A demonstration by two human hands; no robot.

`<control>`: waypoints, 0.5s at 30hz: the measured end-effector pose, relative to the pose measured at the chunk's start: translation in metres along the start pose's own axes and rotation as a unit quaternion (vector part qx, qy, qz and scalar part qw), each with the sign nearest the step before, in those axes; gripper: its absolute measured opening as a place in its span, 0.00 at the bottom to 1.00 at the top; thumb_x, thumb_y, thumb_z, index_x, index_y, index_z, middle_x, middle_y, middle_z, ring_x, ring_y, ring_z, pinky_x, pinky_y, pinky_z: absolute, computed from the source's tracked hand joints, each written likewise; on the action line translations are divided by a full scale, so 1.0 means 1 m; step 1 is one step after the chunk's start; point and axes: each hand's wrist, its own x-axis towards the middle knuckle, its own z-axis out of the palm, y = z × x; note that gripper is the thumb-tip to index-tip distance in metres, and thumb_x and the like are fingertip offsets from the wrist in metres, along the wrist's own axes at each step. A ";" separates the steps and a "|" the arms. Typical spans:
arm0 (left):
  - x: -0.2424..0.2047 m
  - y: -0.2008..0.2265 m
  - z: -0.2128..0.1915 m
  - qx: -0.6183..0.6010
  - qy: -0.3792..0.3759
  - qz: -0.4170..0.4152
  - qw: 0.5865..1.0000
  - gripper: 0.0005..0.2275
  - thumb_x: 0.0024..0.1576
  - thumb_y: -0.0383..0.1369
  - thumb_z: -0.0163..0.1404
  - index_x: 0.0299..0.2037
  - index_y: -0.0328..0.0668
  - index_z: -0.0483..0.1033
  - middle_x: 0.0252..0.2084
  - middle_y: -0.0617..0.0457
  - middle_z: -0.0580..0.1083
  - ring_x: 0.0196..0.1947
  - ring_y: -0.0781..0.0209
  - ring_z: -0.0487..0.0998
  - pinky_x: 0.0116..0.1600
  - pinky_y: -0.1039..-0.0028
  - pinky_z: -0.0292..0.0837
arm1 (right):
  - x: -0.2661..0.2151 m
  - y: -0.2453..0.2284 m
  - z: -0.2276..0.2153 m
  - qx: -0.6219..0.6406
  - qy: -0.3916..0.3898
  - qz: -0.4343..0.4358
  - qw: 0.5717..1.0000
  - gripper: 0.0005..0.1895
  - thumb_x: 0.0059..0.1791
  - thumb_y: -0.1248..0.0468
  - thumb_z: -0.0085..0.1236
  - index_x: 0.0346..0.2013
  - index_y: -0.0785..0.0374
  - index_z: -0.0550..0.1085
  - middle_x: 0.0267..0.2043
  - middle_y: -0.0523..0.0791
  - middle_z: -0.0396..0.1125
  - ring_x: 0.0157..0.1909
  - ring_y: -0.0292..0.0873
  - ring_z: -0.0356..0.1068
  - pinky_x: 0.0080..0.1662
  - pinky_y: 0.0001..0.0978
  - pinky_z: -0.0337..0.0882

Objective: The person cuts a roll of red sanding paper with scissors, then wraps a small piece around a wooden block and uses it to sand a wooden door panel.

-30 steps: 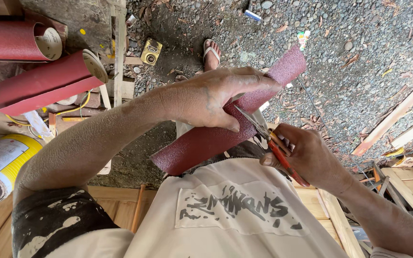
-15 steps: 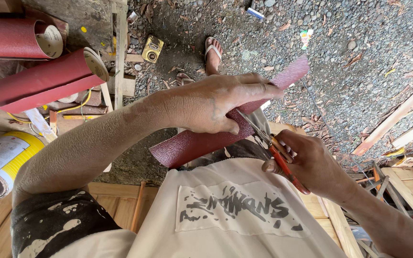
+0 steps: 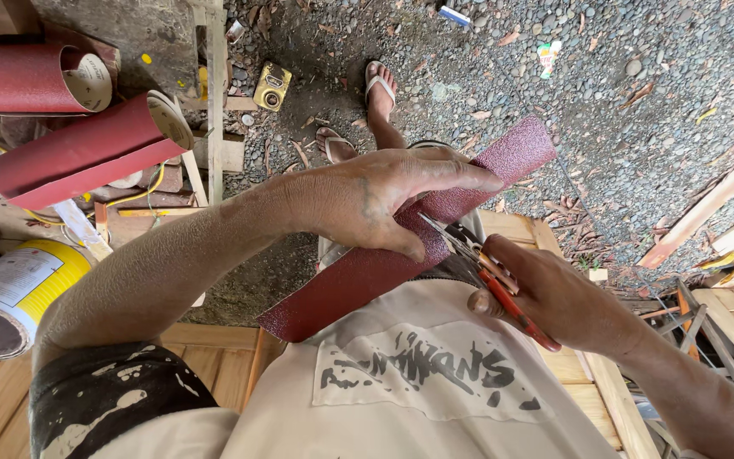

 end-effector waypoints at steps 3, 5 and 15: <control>0.001 -0.003 0.001 -0.003 0.038 0.068 0.997 0.44 0.48 0.34 0.70 0.74 0.51 0.56 0.63 0.46 0.69 0.64 0.52 0.72 0.72 0.60 0.67 | -0.002 0.002 -0.001 0.020 -0.007 0.002 1.000 0.30 0.46 0.39 0.52 0.53 0.56 0.68 0.34 0.50 0.73 0.40 0.51 0.73 0.45 0.50 0.70; 0.001 -0.004 0.005 -0.008 0.063 0.097 0.993 0.43 0.49 0.34 0.70 0.74 0.49 0.56 0.66 0.45 0.69 0.67 0.51 0.71 0.73 0.59 0.66 | -0.005 0.003 0.001 0.018 0.006 -0.012 1.000 0.29 0.46 0.40 0.51 0.50 0.57 0.67 0.34 0.50 0.72 0.40 0.50 0.73 0.45 0.50 0.70; -0.009 0.009 0.013 -0.015 0.089 0.066 0.994 0.38 0.57 0.30 0.62 0.76 0.46 0.52 0.72 0.42 0.64 0.73 0.48 0.65 0.79 0.57 0.59 | 0.008 0.022 0.003 0.104 0.011 -0.047 0.993 0.32 0.41 0.45 0.63 0.51 0.61 0.71 0.38 0.47 0.72 0.39 0.43 0.72 0.42 0.43 0.72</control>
